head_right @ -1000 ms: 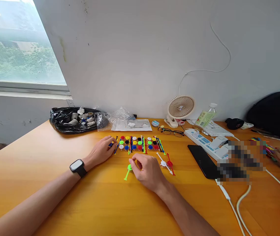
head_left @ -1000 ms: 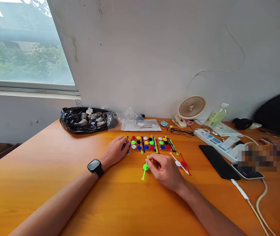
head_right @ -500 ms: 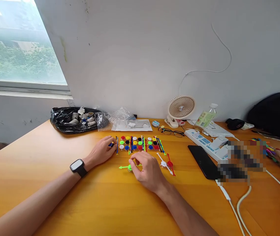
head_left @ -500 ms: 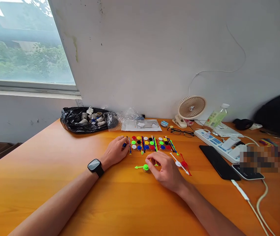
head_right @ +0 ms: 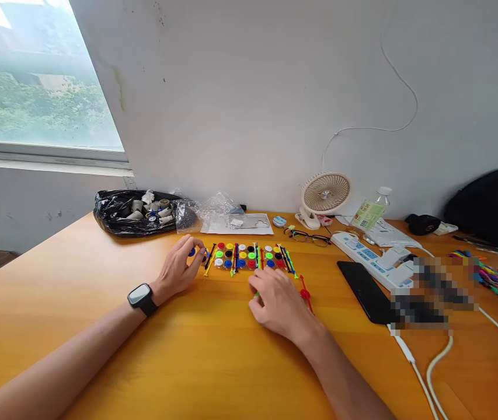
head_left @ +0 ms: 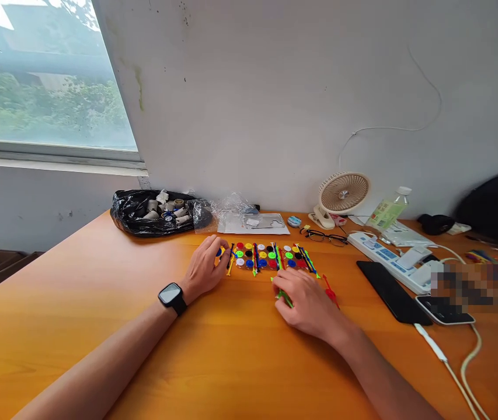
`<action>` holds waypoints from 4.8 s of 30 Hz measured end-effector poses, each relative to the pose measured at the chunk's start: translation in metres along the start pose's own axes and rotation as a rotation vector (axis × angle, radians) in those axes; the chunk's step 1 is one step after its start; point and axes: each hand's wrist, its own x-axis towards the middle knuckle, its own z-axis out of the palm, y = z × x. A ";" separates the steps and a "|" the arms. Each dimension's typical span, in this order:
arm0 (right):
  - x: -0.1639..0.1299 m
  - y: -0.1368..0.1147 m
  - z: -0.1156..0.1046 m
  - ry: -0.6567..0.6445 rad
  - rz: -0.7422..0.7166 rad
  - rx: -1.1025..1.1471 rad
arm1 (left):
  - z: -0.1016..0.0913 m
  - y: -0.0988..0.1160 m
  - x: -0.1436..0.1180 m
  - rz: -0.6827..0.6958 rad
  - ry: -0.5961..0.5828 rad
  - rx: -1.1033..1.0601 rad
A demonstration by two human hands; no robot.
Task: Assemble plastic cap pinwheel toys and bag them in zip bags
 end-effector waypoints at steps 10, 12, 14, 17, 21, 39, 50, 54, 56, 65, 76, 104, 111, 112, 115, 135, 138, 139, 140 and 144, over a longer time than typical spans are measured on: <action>-0.003 0.030 -0.021 -0.065 0.255 -0.109 | -0.007 0.023 -0.004 -0.014 0.154 -0.146; 0.000 0.026 -0.020 0.035 0.230 -0.040 | -0.008 0.032 -0.004 -0.070 0.162 -0.211; 0.003 0.016 -0.015 0.129 0.169 0.093 | -0.009 0.044 -0.003 -0.137 0.155 -0.293; 0.005 -0.002 -0.001 0.168 0.081 0.313 | -0.009 0.062 -0.002 -0.261 0.075 -0.479; 0.004 -0.018 0.015 0.210 0.037 0.424 | -0.005 0.077 -0.004 -0.421 -0.099 -0.797; 0.004 -0.014 0.021 0.368 -0.084 0.314 | 0.021 0.077 -0.020 -0.727 -0.435 -1.276; 0.004 -0.013 0.020 0.222 -0.053 0.151 | 0.012 0.083 -0.016 -0.434 -0.373 -0.928; 0.003 -0.015 0.018 0.202 -0.053 0.178 | 0.014 0.082 -0.018 -0.365 -0.370 -0.860; 0.003 -0.015 0.017 0.190 -0.047 0.210 | 0.016 0.081 -0.019 -0.345 -0.359 -0.828; 0.005 -0.022 0.017 0.159 0.076 0.515 | 0.018 0.076 -0.023 -0.337 -0.245 -0.763; 0.008 -0.025 0.033 0.065 0.159 0.957 | 0.018 0.079 -0.023 -0.221 -0.273 -0.712; 0.010 -0.022 0.030 -0.067 0.210 1.258 | 0.025 0.075 -0.029 -0.189 -0.299 -0.630; 0.010 -0.024 0.028 -0.122 0.250 1.345 | 0.012 0.072 -0.025 0.077 -0.375 -0.306; 0.010 -0.024 0.029 -0.125 0.253 1.362 | 0.011 0.072 -0.023 0.113 -0.377 -0.275; 0.010 -0.024 0.031 -0.132 0.241 1.369 | 0.009 0.072 -0.021 0.179 -0.372 -0.241; 0.010 -0.015 0.031 0.077 0.278 1.184 | 0.025 0.066 -0.025 -0.345 -0.261 -0.713; 0.011 -0.016 0.031 0.067 0.274 1.176 | 0.025 0.069 -0.021 -0.431 -0.272 -0.837; 0.011 -0.016 0.031 0.066 0.275 1.172 | 0.024 0.070 -0.020 -0.443 -0.273 -0.870; 0.011 -0.016 0.031 0.066 0.276 1.168 | 0.024 0.071 -0.019 -0.450 -0.277 -0.893; 0.011 -0.015 0.031 0.065 0.268 1.146 | 0.023 0.073 -0.017 -0.469 -0.298 -0.936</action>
